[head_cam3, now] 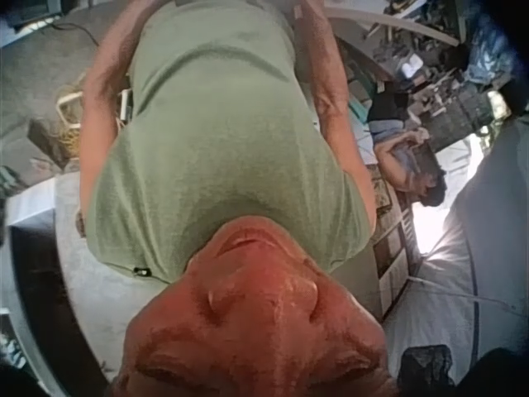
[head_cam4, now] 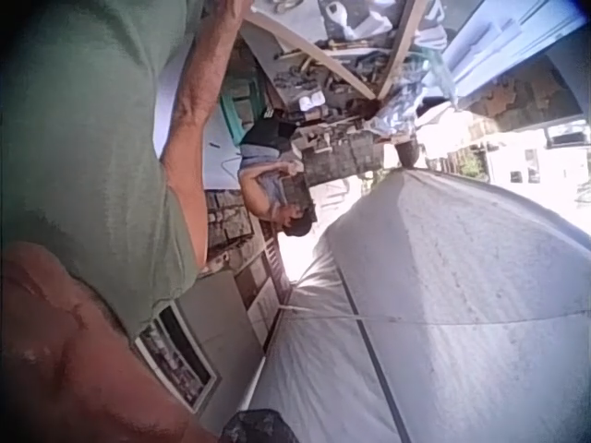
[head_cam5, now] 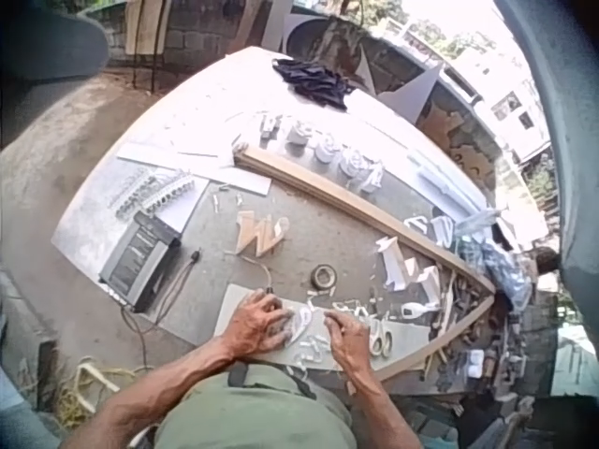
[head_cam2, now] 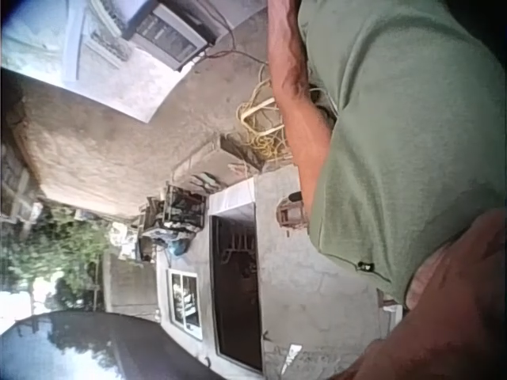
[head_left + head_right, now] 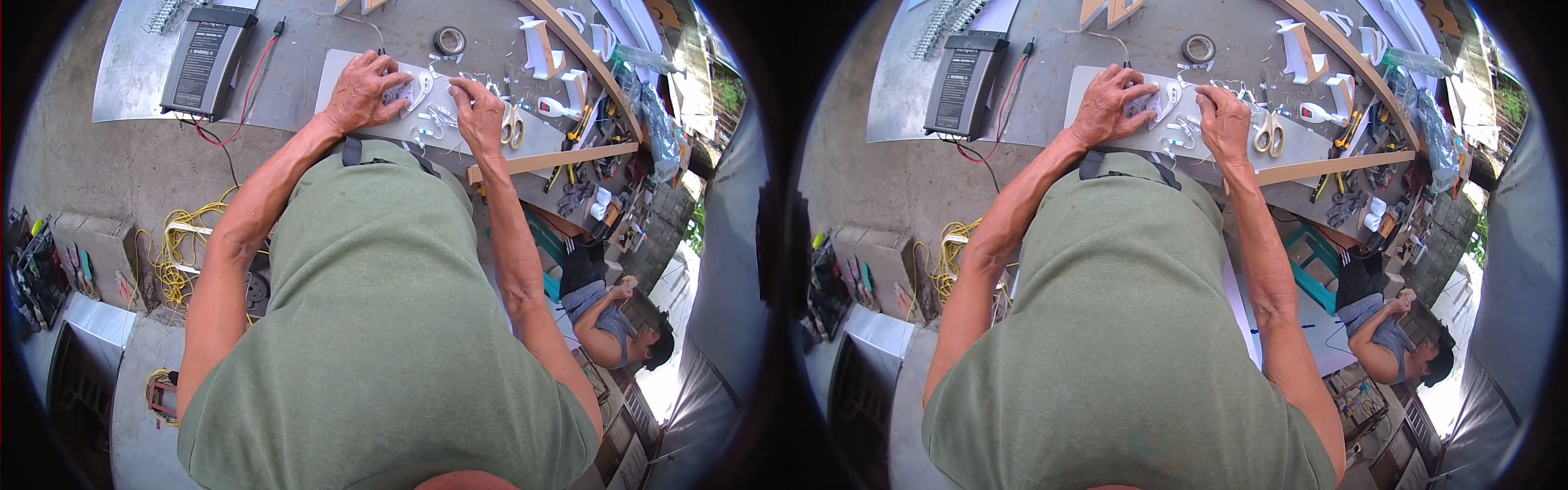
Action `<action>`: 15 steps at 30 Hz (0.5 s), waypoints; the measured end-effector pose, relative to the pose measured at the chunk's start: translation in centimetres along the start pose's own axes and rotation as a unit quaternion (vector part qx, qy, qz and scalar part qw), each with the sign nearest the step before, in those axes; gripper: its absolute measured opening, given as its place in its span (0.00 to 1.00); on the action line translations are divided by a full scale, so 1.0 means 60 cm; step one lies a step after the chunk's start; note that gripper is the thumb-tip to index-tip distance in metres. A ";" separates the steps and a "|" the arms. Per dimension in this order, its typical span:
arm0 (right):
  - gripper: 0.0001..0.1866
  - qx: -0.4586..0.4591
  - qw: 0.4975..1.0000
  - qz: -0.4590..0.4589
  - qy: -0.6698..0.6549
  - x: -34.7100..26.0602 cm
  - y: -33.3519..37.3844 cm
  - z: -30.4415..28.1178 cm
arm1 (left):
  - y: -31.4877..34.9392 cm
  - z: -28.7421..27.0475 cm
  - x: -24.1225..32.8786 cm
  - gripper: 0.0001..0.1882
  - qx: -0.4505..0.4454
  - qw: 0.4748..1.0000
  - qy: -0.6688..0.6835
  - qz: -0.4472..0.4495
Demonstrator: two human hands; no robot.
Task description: Assembling 3D signage components by fitting white plastic letter parts together.
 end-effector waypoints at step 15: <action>0.07 -0.051 0.997 0.006 -0.059 -0.009 0.045 0.024 | 0.019 -0.029 0.010 0.39 -0.003 0.999 0.055 0.003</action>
Point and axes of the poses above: each hand's wrist, its own y-axis away from the middle knuckle, its own z-axis out of the palm, x = y × z, the point moved 3 cm from there along -y, towards the middle knuckle, and after that the axes turned 5 degrees about z, right-handed, at the moved point
